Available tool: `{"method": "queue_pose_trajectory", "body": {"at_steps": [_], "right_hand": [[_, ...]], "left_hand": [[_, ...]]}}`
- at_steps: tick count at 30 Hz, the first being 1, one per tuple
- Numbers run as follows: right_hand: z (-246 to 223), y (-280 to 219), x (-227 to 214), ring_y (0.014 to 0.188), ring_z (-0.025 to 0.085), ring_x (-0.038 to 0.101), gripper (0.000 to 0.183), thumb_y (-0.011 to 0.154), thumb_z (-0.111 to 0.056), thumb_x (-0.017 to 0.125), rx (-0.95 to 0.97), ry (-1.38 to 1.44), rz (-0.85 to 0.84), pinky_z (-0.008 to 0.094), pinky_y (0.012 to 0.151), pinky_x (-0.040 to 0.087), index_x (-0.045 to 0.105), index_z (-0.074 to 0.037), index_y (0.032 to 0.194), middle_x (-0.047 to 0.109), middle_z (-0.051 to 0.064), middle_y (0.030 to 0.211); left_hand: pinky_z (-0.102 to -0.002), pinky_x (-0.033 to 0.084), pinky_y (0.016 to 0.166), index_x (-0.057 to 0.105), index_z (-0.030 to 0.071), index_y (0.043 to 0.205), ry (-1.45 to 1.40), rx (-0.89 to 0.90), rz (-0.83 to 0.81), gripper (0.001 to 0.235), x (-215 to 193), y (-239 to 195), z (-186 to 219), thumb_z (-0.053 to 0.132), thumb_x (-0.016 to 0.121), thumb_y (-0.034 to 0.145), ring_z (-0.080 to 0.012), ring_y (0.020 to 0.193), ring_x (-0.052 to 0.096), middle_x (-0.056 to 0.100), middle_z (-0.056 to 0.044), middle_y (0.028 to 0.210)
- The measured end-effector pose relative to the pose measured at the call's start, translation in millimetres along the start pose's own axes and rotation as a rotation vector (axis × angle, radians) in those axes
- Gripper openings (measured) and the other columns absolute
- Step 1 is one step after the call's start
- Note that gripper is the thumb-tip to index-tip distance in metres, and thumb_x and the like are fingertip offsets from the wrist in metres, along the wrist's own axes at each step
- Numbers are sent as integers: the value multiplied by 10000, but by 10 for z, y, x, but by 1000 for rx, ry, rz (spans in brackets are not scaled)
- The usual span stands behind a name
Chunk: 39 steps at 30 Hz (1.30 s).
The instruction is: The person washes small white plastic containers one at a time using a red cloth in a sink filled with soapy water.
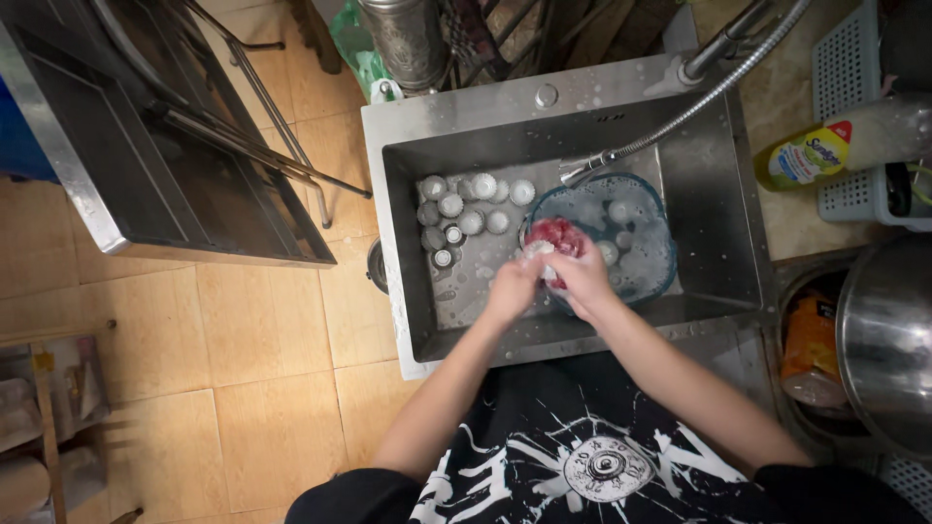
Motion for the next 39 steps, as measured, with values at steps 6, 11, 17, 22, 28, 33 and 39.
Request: {"method": "queue_pose_trajectory", "body": {"at_steps": [6, 11, 17, 22, 28, 33, 39], "right_hand": [[266, -39, 195, 664, 101, 622, 256, 903, -136, 765, 278, -369, -134, 250, 525, 495, 692, -42, 1129, 699, 24, 880], [241, -133, -59, 475, 96, 544, 183, 890, -157, 710, 449, -235, -96, 247, 405, 411, 727, -91, 1059, 698, 20, 746], [-19, 42, -1309, 518, 103, 569, 307, 981, -321, 626, 475, -284, 142, 258, 403, 454, 719, -36, 918, 713, 66, 771], [-197, 388, -2184, 712, 107, 684, 173, 913, -193, 638, 80, -373, 317, 258, 612, 539, 732, -48, 903, 724, 27, 808], [-47, 639, -2690, 712, 116, 664, 108, 856, -83, 683, 129, -367, 278, 279, 633, 533, 680, -26, 948, 699, 38, 819], [123, 615, -2854, 754, 115, 667, 183, 874, -113, 685, 204, -342, 184, 275, 675, 537, 668, -25, 1035, 700, 41, 865], [100, 576, -2689, 796, 119, 674, 259, 874, -142, 700, 314, -307, 116, 283, 702, 543, 671, -9, 1095, 709, 49, 923]], "left_hand": [[-318, 298, 401, 623, 90, 681, -626, -484, 238, 469, 60, 151, -1262, 382, 515, 1031, -122, 435, 434, 525, -9, 558], [-299, 392, 466, 623, 89, 824, -671, -393, 397, 578, -671, 524, -1460, 576, 431, 1069, -135, 515, 489, 598, -9, 655], [-334, 519, 657, 681, 40, 1133, -514, -308, 341, 441, -299, 692, -1398, 449, 540, 1044, -174, 729, 628, 766, -91, 974], [-418, 553, 875, 688, -16, 1221, 329, 104, 44, 479, 1231, 834, -1121, 315, 700, 876, -405, 989, 725, 702, -241, 1152], [-449, 573, 926, 766, 73, 1083, 1113, -94, -302, 226, 1764, 847, -1801, 161, 605, 951, -332, 1090, 723, 750, -162, 1142], [-458, 567, 902, 753, 78, 1068, 1148, -159, -276, 221, 1716, 899, -1539, 124, 632, 889, -347, 1046, 725, 743, -185, 1114], [-440, 591, 880, 777, 76, 1050, 799, -267, -142, 279, 1403, 909, -1009, 34, 707, 783, -360, 1004, 734, 748, -214, 1047]]}}
Point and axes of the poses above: each hand's wrist, its own y-axis towards the middle knuckle, its own x-axis out of the palm, z = x × y, the point moved 10 cm from there along y, towards the middle knuckle
